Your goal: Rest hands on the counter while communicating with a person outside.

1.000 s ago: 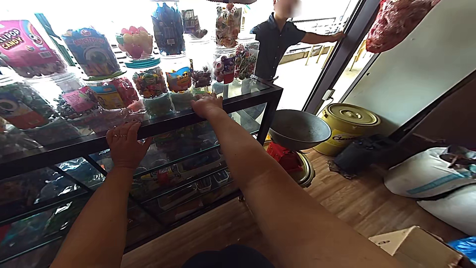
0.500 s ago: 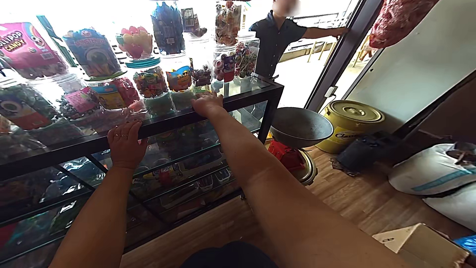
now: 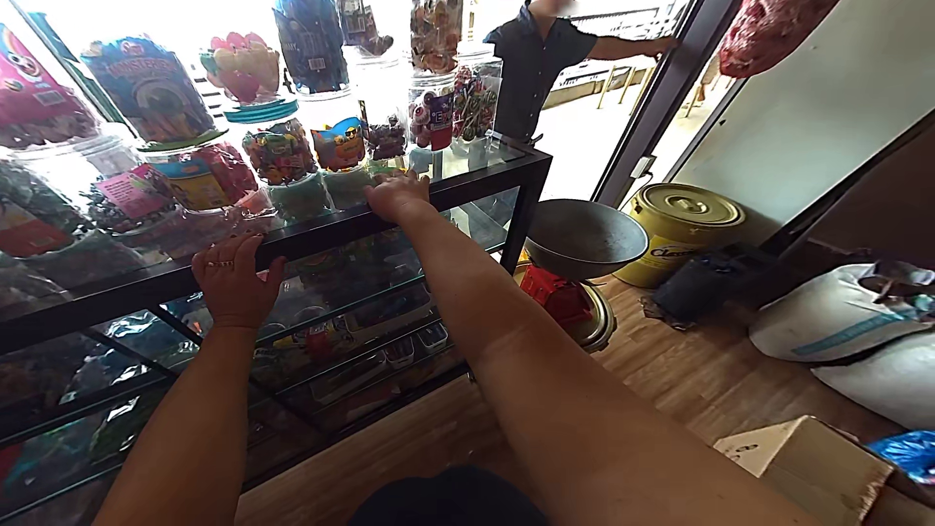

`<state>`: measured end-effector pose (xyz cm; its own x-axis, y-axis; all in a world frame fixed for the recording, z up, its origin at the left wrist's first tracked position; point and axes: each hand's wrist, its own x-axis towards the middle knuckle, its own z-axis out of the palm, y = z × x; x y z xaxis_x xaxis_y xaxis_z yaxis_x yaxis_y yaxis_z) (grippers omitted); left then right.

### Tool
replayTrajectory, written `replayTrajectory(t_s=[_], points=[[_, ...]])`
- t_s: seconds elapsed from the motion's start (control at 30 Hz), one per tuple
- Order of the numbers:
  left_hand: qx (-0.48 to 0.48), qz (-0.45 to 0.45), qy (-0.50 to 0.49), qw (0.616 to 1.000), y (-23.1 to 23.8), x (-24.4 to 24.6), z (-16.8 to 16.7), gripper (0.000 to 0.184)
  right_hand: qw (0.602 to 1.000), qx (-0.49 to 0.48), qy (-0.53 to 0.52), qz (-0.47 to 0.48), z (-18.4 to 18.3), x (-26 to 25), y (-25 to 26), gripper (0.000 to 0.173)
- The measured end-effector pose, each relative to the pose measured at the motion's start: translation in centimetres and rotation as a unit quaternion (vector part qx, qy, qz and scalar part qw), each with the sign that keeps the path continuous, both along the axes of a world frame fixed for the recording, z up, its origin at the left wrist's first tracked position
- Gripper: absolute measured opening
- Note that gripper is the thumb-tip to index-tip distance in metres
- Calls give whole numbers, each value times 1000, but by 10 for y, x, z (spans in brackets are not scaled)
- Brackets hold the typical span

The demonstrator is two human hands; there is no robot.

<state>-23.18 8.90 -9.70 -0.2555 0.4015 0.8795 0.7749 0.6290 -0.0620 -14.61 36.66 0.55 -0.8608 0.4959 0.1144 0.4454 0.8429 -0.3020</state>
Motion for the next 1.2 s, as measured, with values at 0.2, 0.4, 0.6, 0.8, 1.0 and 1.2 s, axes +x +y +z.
replayTrajectory(t_s=[0.2,0.4,0.6,0.8,1.0,1.2], points=[[-1,-4,-19,1000,-1,1,2,44,1000,1,4,-3,0,0,0,57],[-20,-5,-45,999,-3,9,7,46,996,22,74,44,-11,10,3,62],[-14,-2,-72,997,-1,13,14,50,967,78,200,136,-53,41,15,54],[18,15,-98,995,7,20,17,51,982,40,118,140,-55,82,16,66],[28,16,-106,994,9,19,16,51,987,19,59,150,-32,98,28,71],[46,23,-89,995,11,17,14,51,994,-27,41,102,-9,101,79,56]])
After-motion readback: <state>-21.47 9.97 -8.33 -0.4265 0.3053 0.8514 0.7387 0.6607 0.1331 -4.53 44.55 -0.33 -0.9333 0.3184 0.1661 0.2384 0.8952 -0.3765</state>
